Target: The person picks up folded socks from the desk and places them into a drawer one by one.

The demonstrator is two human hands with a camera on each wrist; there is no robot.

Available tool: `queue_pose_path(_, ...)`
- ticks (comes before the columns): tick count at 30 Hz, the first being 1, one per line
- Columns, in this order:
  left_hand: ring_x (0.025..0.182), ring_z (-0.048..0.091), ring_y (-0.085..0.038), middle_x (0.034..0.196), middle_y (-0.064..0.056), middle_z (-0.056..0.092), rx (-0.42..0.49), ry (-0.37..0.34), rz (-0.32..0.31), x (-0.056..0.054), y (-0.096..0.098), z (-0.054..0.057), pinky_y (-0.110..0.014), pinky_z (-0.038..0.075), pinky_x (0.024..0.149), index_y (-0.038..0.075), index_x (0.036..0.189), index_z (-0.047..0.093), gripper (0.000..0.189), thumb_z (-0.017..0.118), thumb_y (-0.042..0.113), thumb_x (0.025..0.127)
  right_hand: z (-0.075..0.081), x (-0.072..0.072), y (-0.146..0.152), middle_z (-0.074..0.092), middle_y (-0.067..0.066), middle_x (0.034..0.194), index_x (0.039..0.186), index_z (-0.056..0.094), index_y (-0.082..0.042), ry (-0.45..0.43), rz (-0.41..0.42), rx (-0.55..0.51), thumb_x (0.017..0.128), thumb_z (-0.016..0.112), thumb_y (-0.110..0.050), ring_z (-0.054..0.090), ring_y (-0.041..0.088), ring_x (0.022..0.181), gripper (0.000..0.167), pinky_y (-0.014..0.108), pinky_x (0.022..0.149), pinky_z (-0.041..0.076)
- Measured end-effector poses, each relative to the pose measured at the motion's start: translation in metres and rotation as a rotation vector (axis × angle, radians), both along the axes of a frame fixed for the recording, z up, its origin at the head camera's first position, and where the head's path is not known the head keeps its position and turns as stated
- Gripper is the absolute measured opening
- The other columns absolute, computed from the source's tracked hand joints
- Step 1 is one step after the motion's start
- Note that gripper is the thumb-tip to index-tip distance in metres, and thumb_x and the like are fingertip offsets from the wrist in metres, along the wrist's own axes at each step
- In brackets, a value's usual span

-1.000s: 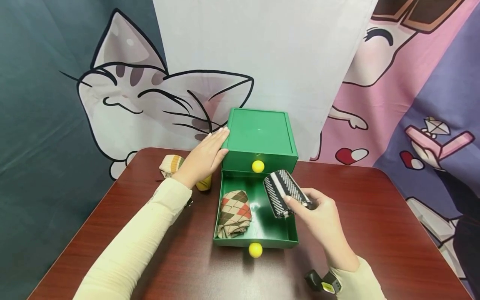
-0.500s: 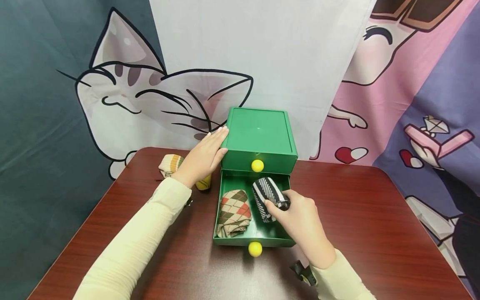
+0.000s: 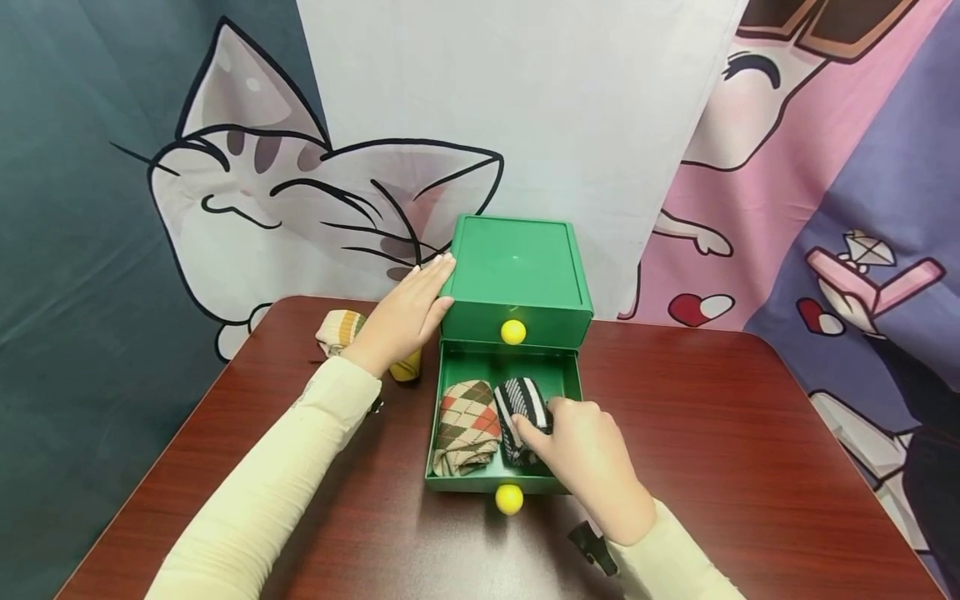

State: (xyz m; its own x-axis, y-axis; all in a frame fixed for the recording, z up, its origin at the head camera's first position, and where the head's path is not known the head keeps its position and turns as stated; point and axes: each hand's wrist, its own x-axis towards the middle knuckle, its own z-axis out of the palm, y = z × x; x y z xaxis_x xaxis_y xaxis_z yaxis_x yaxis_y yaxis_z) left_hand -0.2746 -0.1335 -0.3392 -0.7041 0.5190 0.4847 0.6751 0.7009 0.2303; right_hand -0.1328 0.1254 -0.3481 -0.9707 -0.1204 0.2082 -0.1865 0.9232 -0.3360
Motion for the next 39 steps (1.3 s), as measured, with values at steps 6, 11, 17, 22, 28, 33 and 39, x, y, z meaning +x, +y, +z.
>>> queue_pose_path(6, 0.151, 0.028, -0.032, 0.162, -0.018, 0.033, 0.008, 0.002, -0.004, -0.001, -0.001, -0.001, -0.041, 0.015, 0.126, -0.004, 0.157, 0.031, 0.056, 0.046, 0.021, 0.109, 0.011, 0.004, 0.01, 0.072, 0.008, 0.082, 0.095, 0.078, -0.009, 0.037, 0.002, 0.027, 0.088, 0.078, -0.034, 0.066, 0.026, 0.068, 0.026, 0.04, 0.05, 0.051)
queue_pose_path(11, 0.151, 0.028, -0.033, 0.162, -0.018, 0.033, 0.007, 0.001, -0.001, 0.0, -0.001, -0.001, -0.041, 0.015, 0.126, -0.004, 0.157, 0.031, 0.056, 0.047, 0.021, 0.109, 0.016, 0.005, 0.018, 0.074, 0.001, 0.085, 0.096, 0.078, -0.013, 0.008, 0.016, -0.048, 0.089, 0.076, -0.024, 0.068, 0.021, 0.073, 0.013, 0.039, 0.056, 0.053)
queue_pose_path(17, 0.15, 0.03, -0.036, 0.162, -0.018, 0.033, 0.007, 0.002, -0.002, -0.001, -0.001, -0.002, -0.042, 0.015, 0.126, -0.004, 0.156, 0.031, 0.056, 0.047, 0.021, 0.109, 0.018, 0.016, 0.025, 0.071, -0.009, 0.08, 0.093, 0.078, -0.017, 0.03, 0.098, -0.18, 0.091, 0.075, -0.019, 0.061, 0.008, 0.07, 0.004, 0.033, 0.065, 0.054)
queue_pose_path(22, 0.149, 0.031, -0.036, 0.161, -0.019, 0.033, 0.011, 0.008, -0.006, -0.001, -0.001, -0.001, -0.043, 0.016, 0.126, -0.004, 0.156, 0.032, 0.056, 0.048, 0.02, 0.108, 0.015, 0.032, 0.029, 0.064, -0.018, 0.075, 0.09, 0.077, -0.02, 0.0, 0.201, -0.346, 0.09, 0.077, -0.016, 0.056, 0.001, 0.064, 0.003, 0.023, 0.059, 0.052)
queue_pose_path(28, 0.149, 0.032, -0.036, 0.16, -0.02, 0.035, 0.011, 0.021, -0.005, -0.001, 0.0, -0.001, -0.044, 0.018, 0.126, -0.005, 0.155, 0.034, 0.055, 0.048, 0.019, 0.108, 0.009, 0.051, 0.035, 0.067, -0.019, 0.078, 0.091, 0.076, -0.021, -0.143, 0.355, -0.49, 0.094, 0.074, -0.02, 0.058, 0.0, 0.065, 0.004, 0.022, 0.057, 0.053)
queue_pose_path(33, 0.15, 0.03, -0.033, 0.161, -0.019, 0.034, 0.011, 0.013, -0.003, 0.0, -0.001, -0.001, -0.043, 0.018, 0.126, -0.005, 0.155, 0.033, 0.055, 0.047, 0.021, 0.109, -0.004, 0.055, 0.037, 0.066, -0.02, 0.078, 0.091, 0.075, -0.023, -0.303, 0.424, -0.431, 0.097, 0.071, -0.031, 0.057, -0.001, 0.07, 0.011, 0.022, 0.059, 0.051)
queue_pose_path(39, 0.15, 0.03, -0.035, 0.161, -0.019, 0.034, 0.008, 0.013, -0.007, 0.0, -0.001, 0.0, -0.044, 0.018, 0.125, -0.005, 0.156, 0.032, 0.055, 0.046, 0.022, 0.109, -0.025, 0.056, 0.028, 0.064, -0.018, 0.077, 0.091, 0.075, -0.019, -0.435, 0.4, -0.321, 0.098, 0.067, -0.041, 0.055, -0.002, 0.068, 0.024, 0.022, 0.059, 0.049)
